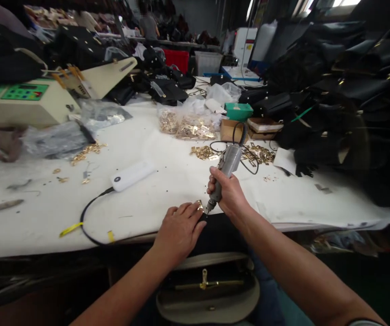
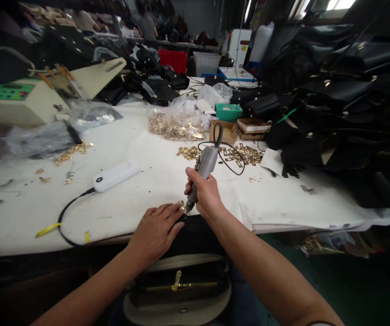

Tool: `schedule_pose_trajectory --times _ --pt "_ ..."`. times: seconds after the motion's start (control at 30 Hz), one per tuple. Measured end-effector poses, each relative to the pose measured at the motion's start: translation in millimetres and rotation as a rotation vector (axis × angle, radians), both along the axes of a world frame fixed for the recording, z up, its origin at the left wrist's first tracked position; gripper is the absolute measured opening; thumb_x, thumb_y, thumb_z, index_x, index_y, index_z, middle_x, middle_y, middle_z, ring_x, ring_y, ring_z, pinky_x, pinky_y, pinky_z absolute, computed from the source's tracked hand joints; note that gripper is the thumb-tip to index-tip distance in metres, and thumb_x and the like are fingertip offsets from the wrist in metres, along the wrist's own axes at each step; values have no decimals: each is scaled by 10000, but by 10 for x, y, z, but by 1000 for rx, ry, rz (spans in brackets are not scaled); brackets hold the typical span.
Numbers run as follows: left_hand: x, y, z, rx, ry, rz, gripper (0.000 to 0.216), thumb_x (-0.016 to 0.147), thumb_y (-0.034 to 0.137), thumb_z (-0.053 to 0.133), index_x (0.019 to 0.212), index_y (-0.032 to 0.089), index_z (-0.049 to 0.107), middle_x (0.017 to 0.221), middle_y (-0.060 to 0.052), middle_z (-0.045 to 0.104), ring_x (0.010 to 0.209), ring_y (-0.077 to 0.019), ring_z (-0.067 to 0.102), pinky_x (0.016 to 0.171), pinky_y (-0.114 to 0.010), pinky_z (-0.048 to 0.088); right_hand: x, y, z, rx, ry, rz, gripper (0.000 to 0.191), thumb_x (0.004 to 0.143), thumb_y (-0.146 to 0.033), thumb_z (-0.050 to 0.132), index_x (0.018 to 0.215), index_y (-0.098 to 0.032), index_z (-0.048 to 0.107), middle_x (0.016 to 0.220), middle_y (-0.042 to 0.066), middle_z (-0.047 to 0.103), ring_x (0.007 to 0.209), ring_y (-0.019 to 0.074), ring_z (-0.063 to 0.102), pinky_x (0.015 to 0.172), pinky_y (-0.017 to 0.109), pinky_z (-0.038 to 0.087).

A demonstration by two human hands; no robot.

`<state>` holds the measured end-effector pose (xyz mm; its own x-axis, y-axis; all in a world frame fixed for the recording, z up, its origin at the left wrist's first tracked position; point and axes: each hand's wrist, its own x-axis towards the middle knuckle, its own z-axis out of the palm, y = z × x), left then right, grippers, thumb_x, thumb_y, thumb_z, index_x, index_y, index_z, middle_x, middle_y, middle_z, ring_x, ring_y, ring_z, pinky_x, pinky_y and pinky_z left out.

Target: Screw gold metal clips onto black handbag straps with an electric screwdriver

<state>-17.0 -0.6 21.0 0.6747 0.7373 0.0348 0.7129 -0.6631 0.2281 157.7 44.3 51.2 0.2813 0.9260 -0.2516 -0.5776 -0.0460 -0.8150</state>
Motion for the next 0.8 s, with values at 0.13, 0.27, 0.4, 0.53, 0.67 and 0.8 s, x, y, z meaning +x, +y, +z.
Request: schedule_pose_trajectory --times 0.13,0.27,0.4,0.53,0.67,0.8 --pt "-17 -5 -9 -9 -24 -3 358 1032 394 448 1347 271 567 1444 -29 590 1287 -259 523 980 -477 411 -137 15 -23 11 -30 14 379 697 -418 861 785 -193 569 602 -58 545 462 90 495 436 222 441" --pt "-22 -4 16 -8 -39 -5 351 1031 390 451 1343 274 562 1441 -33 589 1271 -257 528 959 -469 406 -190 0 7 17 -52 32 374 703 -424 856 793 -196 573 598 -58 550 459 90 502 444 222 436" --pt "-16 -3 48 -14 -29 3 334 1033 372 446 1317 254 575 1418 -39 604 1256 -257 534 944 -469 403 -238 -30 41 -4 -49 46 379 704 -429 856 792 -195 570 579 -58 544 453 93 497 438 225 425" --pt "-18 1 44 -18 -15 1 331 1040 354 424 1318 255 575 1415 -27 605 1259 -258 529 943 -470 401 -251 -32 54 7 -41 45 387 700 -432 859 790 -194 567 588 -57 543 457 91 494 433 221 421" --pt "-23 6 15 -3 -15 1 340 1047 346 404 1331 269 574 1430 -23 596 1274 -256 519 951 -464 399 -221 -23 69 19 -36 12 393 698 -442 856 785 -200 558 592 -60 537 458 89 496 428 218 420" --pt "-23 4 -9 29 -17 -2 340 1043 342 417 1332 277 583 1429 -31 598 1272 -252 523 945 -455 406 -197 -40 58 14 -45 -1 387 704 -442 851 792 -202 560 600 -61 537 463 88 497 419 211 405"
